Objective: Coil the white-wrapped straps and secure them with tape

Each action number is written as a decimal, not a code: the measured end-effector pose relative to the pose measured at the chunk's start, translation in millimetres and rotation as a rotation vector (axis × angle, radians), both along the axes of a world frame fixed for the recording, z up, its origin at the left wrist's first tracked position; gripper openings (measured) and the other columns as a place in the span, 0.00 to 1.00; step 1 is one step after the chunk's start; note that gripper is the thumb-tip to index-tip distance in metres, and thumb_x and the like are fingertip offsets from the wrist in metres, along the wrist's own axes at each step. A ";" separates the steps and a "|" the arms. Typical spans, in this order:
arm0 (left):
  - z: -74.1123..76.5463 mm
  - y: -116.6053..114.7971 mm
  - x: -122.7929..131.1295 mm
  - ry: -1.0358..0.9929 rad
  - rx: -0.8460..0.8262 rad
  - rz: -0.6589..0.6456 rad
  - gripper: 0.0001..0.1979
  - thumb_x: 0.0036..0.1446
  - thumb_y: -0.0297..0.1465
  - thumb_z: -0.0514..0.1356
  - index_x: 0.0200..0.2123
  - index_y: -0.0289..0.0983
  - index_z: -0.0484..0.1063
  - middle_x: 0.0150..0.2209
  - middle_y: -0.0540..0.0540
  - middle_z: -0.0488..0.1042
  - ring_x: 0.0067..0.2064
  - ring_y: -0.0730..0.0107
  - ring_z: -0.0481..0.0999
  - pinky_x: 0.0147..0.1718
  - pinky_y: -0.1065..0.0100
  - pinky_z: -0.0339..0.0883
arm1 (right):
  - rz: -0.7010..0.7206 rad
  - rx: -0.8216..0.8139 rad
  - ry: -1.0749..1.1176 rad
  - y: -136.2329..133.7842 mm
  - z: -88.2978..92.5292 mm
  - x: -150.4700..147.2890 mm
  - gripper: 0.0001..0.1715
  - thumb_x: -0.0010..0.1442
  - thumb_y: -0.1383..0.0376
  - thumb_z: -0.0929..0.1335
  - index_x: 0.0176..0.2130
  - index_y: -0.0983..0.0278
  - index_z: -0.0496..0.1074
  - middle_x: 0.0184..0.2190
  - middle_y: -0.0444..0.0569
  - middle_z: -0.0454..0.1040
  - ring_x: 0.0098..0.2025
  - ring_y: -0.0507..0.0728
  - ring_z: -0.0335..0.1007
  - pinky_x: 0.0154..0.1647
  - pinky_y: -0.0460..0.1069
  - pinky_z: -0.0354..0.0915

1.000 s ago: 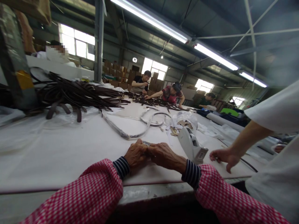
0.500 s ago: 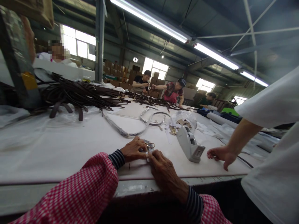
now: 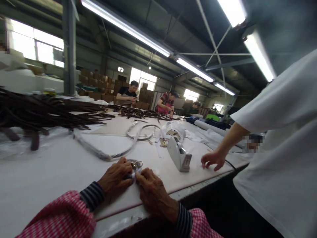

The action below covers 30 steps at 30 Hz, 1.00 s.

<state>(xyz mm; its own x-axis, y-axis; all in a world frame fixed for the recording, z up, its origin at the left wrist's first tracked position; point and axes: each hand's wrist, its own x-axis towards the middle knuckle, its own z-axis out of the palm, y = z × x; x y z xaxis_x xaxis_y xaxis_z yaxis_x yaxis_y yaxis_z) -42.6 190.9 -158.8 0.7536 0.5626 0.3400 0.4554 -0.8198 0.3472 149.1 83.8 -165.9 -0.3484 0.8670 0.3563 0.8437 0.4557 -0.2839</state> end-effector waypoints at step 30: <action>-17.8 16.3 3.9 -0.294 -0.165 0.218 0.19 0.57 0.49 0.60 0.34 0.38 0.76 0.41 0.39 0.77 0.43 0.50 0.75 0.45 0.56 0.68 | -0.746 -0.302 0.758 12.8 93.5 213.4 0.13 0.42 0.58 0.73 0.24 0.65 0.74 0.20 0.41 0.62 0.26 0.50 0.57 0.24 0.44 0.52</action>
<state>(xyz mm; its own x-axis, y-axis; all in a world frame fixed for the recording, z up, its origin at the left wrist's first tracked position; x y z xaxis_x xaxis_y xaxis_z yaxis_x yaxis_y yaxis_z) -38.7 207.2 -176.6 0.4943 0.7637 0.4152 0.4744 -0.6373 0.6073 362.4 96.6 -72.4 0.5167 0.8561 -0.0057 0.4382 -0.2702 -0.8573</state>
